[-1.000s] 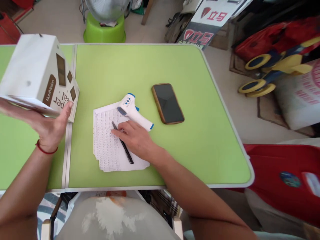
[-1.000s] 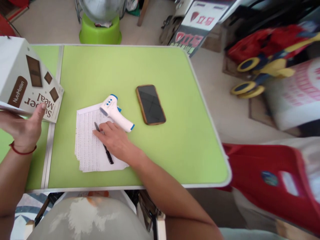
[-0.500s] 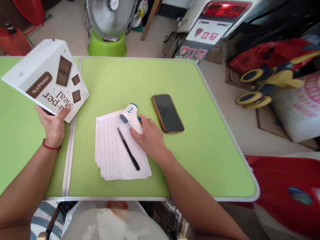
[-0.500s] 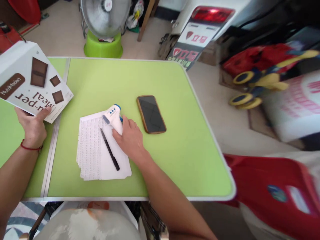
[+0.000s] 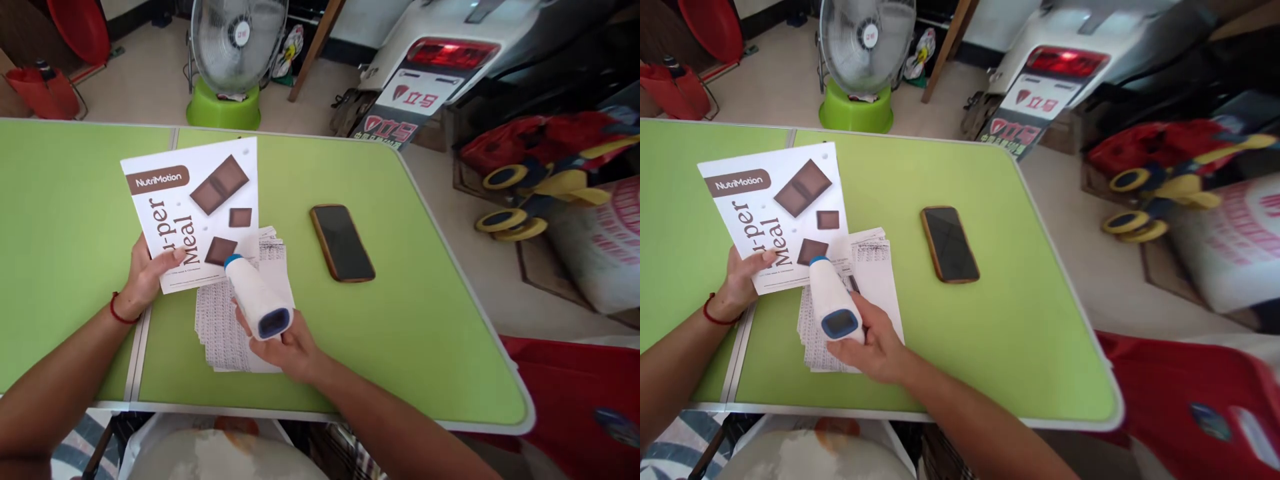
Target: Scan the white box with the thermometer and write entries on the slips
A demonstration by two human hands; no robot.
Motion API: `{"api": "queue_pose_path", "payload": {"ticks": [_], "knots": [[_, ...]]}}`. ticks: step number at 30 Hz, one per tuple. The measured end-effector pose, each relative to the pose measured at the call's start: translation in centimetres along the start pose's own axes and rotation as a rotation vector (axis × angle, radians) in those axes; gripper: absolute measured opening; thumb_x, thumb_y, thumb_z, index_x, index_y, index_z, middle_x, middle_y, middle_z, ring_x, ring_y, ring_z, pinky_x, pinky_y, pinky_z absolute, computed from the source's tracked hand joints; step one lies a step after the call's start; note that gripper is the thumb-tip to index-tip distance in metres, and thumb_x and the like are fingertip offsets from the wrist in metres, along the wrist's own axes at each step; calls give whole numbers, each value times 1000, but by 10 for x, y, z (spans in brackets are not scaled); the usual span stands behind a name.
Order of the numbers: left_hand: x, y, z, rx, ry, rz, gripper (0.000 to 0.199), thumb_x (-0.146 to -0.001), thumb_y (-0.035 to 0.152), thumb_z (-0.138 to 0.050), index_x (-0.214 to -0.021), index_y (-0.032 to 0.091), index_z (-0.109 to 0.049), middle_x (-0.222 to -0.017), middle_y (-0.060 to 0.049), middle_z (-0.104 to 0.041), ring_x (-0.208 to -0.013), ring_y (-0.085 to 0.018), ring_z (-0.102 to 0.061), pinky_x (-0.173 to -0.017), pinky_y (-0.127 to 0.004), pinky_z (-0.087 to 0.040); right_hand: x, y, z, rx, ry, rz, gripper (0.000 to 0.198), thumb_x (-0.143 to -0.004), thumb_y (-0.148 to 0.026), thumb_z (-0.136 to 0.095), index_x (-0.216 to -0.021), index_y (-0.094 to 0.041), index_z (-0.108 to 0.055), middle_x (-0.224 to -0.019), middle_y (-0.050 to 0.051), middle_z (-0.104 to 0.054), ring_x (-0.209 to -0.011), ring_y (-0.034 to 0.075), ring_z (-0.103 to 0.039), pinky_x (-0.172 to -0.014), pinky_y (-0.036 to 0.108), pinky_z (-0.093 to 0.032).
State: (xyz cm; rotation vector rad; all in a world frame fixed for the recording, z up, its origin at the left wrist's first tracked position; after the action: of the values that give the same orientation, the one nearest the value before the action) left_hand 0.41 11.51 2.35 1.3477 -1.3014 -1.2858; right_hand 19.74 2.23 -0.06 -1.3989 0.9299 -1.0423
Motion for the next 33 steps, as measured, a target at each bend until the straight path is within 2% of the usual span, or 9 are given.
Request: {"api": "queue_pose_path", "payload": {"ticks": [3, 7, 13, 21, 27, 33], "knots": [[1, -3, -3, -13, -22, 9, 51, -68, 41, -81, -110, 17, -63, -108, -11, -70, -92, -29, -68, -72, -39, -58, -1, 10, -7, -74, -53, -40, 35, -75, -55, -68, -90, -24, -63, -74, 4, -59, -66, 19, -56, -57, 32, -52], [2, -4, -4, -55, -32, 16, 53, -67, 43, -82, -109, 17, -62, -104, -11, -70, -88, -29, -67, -68, -38, -57, -5, 5, -5, -78, -19, -11, 32, -74, -50, -70, -90, -23, -64, -76, 4, -59, -69, 19, -56, -62, 34, -52], [2, -1, -4, -91, -10, 22, 59, -64, 41, -85, -111, 15, -60, -106, -12, -69, -88, -28, -67, -66, -36, -56, -10, -8, -9, -85, -7, -11, 26, -74, -43, -68, -86, -21, -61, -70, 0, -57, -61, 14, -51, -57, 28, -48], [4, 4, -8, -113, -6, -5, 58, -66, 42, -84, -110, 15, -59, -105, -11, -69, -87, -27, -67, -70, -36, -55, -8, 10, -8, -80, 66, -146, 23, -65, -40, -73, -69, -21, -61, -63, 1, -59, -57, 15, -53, -53, 29, -48], [5, 8, -12, -109, -30, -23, 55, -67, 42, -84, -109, 17, -59, -105, -10, -68, -87, -26, -66, -71, -37, -55, -5, 14, -7, -99, 83, -105, 22, -67, -38, -74, -65, -21, -60, -63, 1, -59, -62, 17, -57, -59, 31, -52], [6, 9, -12, -116, -15, -34, 54, -66, 41, -84, -107, 17, -58, -103, -10, -68, -87, -26, -66, -70, -37, -55, -3, 18, -5, -96, 75, -117, 20, -69, -35, -74, -67, -21, -60, -64, 0, -57, -61, 16, -56, -56, 30, -52]]}}
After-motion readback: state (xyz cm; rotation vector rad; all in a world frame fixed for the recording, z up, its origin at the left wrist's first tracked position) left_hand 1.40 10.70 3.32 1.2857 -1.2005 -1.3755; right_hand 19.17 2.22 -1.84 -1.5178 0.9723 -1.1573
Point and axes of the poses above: each hand's wrist, its own x-axis away from the middle knuckle, its own z-axis out of the back of the hand, y = z × x, the point moved 9 cm from there along -x, towards the middle knuckle
